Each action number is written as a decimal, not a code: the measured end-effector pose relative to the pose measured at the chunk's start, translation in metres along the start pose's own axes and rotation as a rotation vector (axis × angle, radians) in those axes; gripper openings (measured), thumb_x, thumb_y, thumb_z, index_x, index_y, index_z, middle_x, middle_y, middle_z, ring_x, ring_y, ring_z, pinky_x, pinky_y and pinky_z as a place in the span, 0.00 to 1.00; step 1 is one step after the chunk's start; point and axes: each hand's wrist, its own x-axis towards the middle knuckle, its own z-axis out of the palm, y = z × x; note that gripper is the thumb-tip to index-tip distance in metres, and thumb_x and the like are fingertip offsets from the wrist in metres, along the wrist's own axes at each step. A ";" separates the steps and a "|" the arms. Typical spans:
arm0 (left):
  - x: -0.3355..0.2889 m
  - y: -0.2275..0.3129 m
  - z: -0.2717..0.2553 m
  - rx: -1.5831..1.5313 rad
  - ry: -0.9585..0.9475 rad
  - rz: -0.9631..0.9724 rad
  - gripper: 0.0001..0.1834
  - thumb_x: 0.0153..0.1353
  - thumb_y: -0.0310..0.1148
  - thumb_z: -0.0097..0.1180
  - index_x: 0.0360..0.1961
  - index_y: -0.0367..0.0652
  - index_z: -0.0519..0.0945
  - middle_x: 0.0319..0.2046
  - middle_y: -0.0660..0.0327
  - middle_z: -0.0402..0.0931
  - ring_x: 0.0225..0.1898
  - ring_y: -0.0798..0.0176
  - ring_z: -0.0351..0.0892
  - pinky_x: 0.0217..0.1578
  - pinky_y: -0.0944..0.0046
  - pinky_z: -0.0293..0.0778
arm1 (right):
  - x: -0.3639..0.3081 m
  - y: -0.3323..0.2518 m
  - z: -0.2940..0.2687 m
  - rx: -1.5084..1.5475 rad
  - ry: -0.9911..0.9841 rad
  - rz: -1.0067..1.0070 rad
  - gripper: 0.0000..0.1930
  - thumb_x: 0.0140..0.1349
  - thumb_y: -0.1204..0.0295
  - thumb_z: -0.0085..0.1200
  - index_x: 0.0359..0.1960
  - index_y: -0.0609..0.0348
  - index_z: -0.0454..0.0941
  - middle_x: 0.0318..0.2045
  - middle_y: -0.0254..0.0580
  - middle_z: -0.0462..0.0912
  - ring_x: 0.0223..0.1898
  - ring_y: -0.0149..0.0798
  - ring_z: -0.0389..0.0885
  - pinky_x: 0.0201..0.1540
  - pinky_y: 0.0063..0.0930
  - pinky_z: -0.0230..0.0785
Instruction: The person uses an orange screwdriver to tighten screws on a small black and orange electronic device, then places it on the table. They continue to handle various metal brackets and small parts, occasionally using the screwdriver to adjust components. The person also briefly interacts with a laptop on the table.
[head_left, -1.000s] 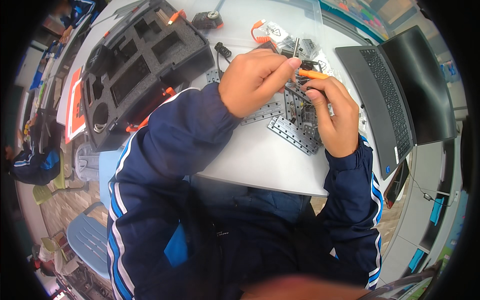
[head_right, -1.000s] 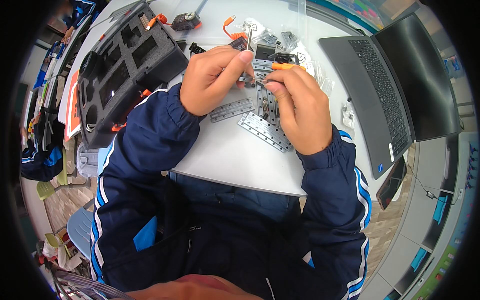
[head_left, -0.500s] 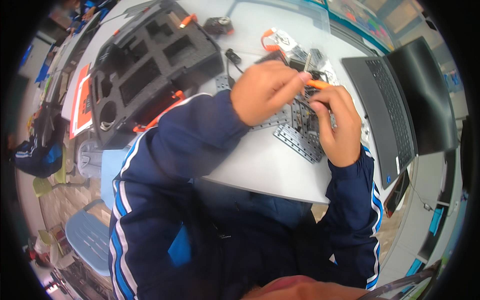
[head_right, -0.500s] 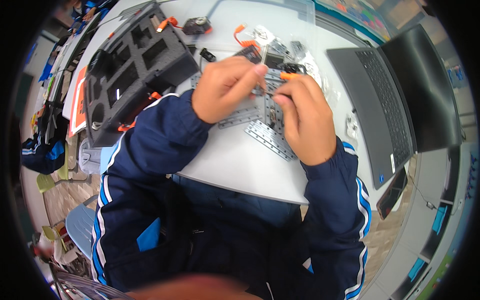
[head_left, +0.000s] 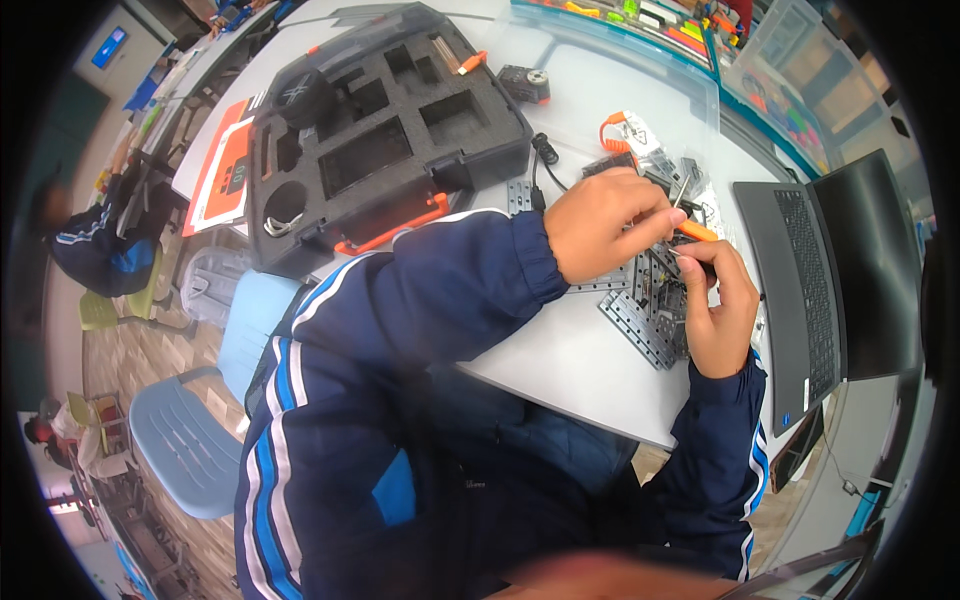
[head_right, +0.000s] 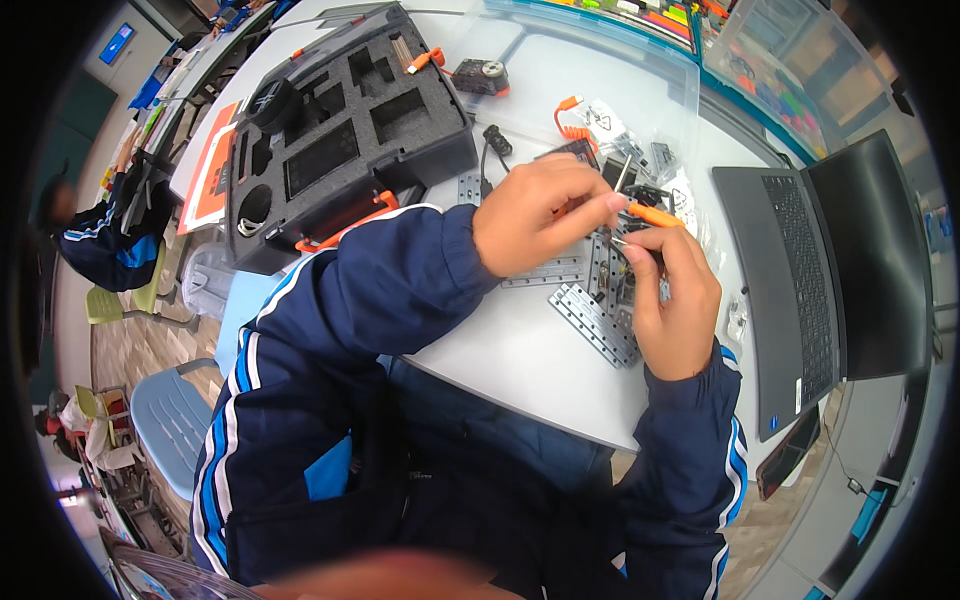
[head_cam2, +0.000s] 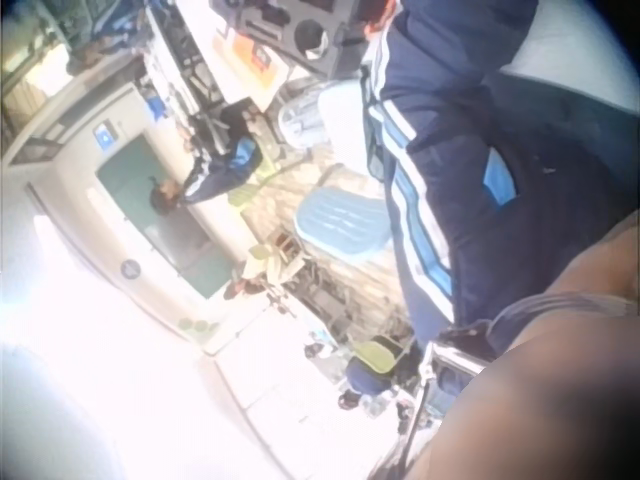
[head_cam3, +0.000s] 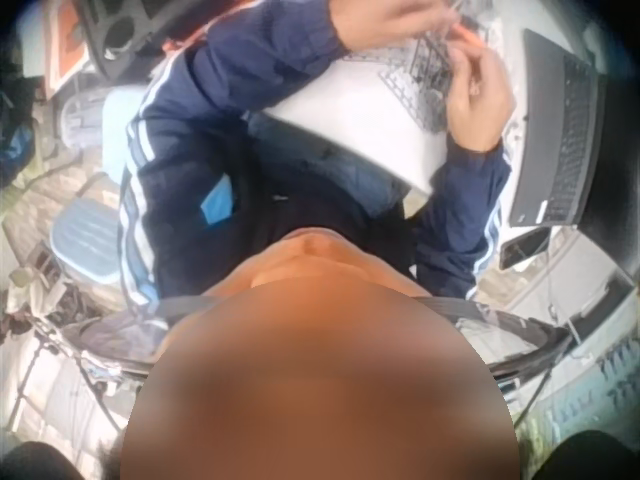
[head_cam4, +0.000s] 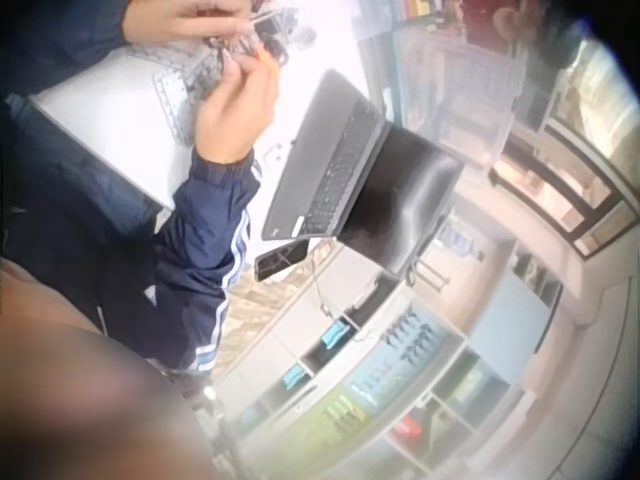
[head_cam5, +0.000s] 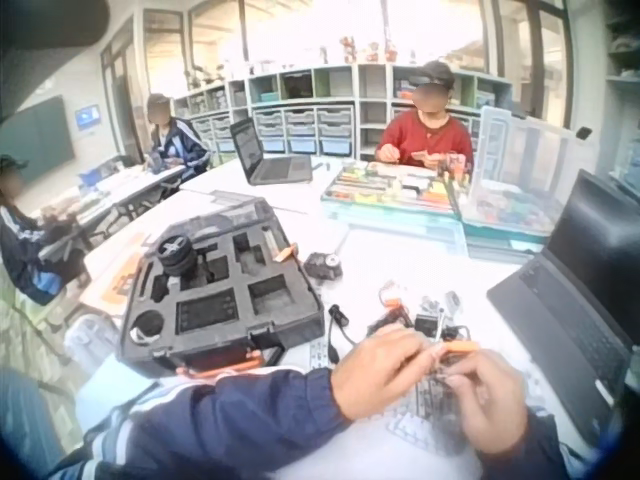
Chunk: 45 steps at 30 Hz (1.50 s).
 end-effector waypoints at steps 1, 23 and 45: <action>0.001 0.000 0.000 -0.023 0.022 0.008 0.12 0.69 0.36 0.61 0.31 0.40 0.86 0.24 0.59 0.77 0.27 0.60 0.75 0.32 0.64 0.71 | 0.000 0.000 0.000 -0.011 -0.003 -0.002 0.02 0.67 0.79 0.58 0.39 0.64 0.80 0.35 0.45 0.83 0.33 0.40 0.81 0.37 0.28 0.72; 0.002 -0.003 -0.007 0.045 0.089 -0.127 0.15 0.70 0.37 0.61 0.28 0.40 0.84 0.26 0.64 0.79 0.30 0.70 0.72 0.36 0.68 0.69 | 0.002 0.002 -0.003 -0.005 0.023 -0.048 0.03 0.64 0.82 0.59 0.38 0.64 0.79 0.35 0.45 0.82 0.32 0.42 0.82 0.38 0.29 0.74; -0.005 -0.013 -0.004 0.681 -0.190 0.352 0.16 0.48 0.36 0.74 0.34 0.39 0.82 0.46 0.61 0.76 0.54 0.52 0.73 0.56 0.52 0.70 | 0.003 0.000 -0.010 -0.036 0.110 -0.101 0.03 0.63 0.81 0.61 0.37 0.64 0.81 0.35 0.43 0.85 0.30 0.36 0.81 0.35 0.25 0.73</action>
